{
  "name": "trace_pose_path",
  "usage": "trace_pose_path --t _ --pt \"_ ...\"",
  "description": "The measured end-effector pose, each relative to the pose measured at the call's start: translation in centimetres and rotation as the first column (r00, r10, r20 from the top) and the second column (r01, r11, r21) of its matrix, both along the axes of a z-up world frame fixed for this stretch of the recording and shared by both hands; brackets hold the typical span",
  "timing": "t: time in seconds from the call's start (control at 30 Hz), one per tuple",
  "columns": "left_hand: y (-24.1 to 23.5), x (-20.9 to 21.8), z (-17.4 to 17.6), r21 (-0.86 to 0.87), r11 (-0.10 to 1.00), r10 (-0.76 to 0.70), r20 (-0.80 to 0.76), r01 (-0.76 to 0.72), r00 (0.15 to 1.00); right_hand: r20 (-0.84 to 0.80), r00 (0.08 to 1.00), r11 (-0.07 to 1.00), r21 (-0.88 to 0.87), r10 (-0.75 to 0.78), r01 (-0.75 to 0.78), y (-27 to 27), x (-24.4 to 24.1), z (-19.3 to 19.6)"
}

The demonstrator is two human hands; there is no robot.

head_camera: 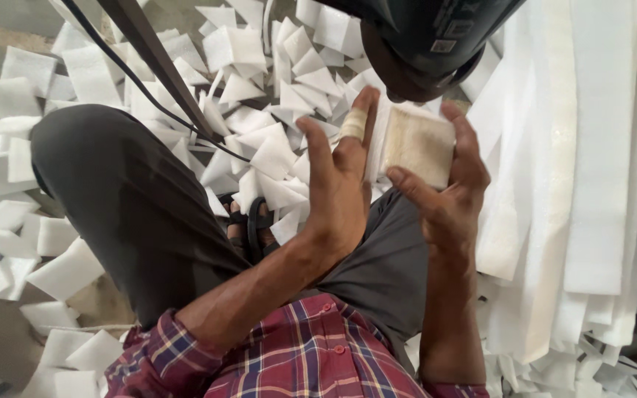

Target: The person sits on the floor and repeatedly cuts small rectangular pieces from a larger white foam sheet using a handheld cutting tool. The person holds the foam with one hand and guides the tool with the other, then places the cut pieces aside.

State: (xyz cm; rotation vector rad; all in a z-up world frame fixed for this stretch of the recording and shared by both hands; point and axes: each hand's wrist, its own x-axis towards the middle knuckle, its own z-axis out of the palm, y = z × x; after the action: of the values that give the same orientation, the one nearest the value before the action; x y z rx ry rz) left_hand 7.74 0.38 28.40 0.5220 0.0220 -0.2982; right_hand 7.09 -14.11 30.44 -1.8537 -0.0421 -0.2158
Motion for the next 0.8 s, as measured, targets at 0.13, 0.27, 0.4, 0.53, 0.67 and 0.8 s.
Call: trace_pose_path --t 0.13,0.27,0.4,0.53,0.67,0.8 --pt "-0.7 2.5 -0.2 0.025 0.999 0.027 0.043 -0.028 0.999 0.050 0.995 0.996 0.023 0.081 -0.082 -0.3 2.3 1.1" --pt "-1.2 4.8 -1.6 -0.069 0.998 0.011 0.245 0.006 0.970 0.138 0.981 0.990 0.008 0.136 -0.138 -0.1 4.2 1.6" --pt "-1.3 5.9 -3.5 0.349 0.937 -0.050 0.185 -0.018 0.982 0.121 0.980 0.985 -0.097 0.157 -0.145 0.2 4.7 1.5" --pt "-0.9 3.9 -5.9 0.424 0.903 -0.122 0.099 0.069 0.988 0.074 0.985 0.950 -0.283 0.158 -0.131 0.3 3.4 0.0" --pt "-0.7 0.1 -7.8 0.443 0.896 -0.060 0.046 0.034 0.997 -0.164 0.985 0.995 -0.076 0.052 -0.065 1.2 0.3 -2.7" --pt "1.1 -5.6 -9.0 0.532 0.846 0.123 -0.102 -0.050 0.987 -0.252 0.963 0.986 -0.107 0.096 -0.127 2.8 -3.7 -5.3"
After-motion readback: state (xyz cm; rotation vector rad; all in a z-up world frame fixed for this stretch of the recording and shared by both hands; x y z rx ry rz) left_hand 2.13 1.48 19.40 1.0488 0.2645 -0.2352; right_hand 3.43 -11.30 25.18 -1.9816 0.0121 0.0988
